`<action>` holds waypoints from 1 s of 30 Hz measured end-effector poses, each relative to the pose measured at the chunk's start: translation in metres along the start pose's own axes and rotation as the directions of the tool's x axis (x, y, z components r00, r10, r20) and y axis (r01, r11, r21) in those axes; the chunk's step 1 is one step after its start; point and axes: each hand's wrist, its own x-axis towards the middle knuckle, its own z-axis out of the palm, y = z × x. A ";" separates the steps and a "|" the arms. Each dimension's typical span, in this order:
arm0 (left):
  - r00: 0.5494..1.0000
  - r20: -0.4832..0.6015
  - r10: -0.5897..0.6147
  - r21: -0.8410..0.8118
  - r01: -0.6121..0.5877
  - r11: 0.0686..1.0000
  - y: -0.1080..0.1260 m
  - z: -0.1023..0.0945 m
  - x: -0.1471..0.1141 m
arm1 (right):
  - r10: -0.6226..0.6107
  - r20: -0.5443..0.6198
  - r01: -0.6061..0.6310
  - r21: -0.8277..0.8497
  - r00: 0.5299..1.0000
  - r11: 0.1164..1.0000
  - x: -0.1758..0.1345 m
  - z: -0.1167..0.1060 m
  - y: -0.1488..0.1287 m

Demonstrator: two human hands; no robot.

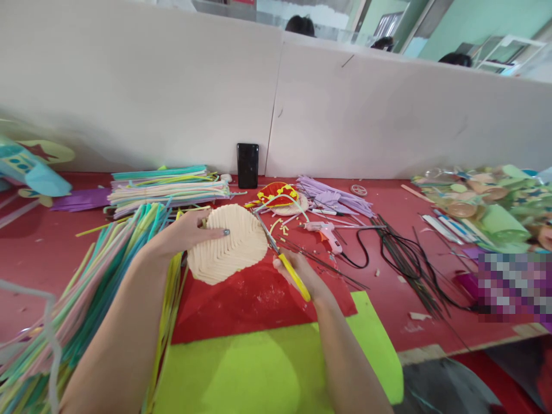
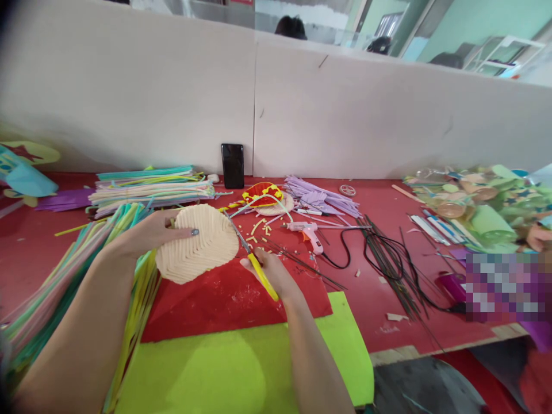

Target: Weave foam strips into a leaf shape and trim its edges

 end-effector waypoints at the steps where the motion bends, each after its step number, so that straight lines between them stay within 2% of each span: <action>1: 1.000 -0.001 -0.004 -0.002 0.004 1.000 0.000 0.000 0.000 | -0.012 0.010 0.012 -0.016 1.000 1.000 -0.001 0.000 -0.002; 4: 1.000 0.001 -0.002 0.000 0.002 1.000 -0.002 0.000 0.001 | -0.022 0.053 0.025 -0.054 0.998 0.998 -0.003 -0.002 -0.008; 11: 1.000 0.010 -0.013 -0.013 0.013 1.000 -0.003 0.001 0.002 | 0.015 0.055 -0.012 -0.061 0.998 0.998 -0.005 -0.002 -0.013; 16: 1.000 0.011 -0.004 -0.026 0.005 1.000 -0.002 0.001 0.001 | 0.018 0.030 -0.017 -0.047 0.999 0.999 -0.005 -0.001 -0.014; 22: 1.000 0.009 -0.013 -0.037 0.013 0.999 -0.003 0.002 0.002 | 0.015 0.072 -0.015 0.002 0.997 1.000 -0.006 -0.003 -0.017; 30: 1.000 0.009 -0.019 -0.040 0.020 0.999 -0.001 0.002 0.001 | -0.004 0.037 0.006 -0.063 0.999 0.998 -0.006 -0.005 -0.021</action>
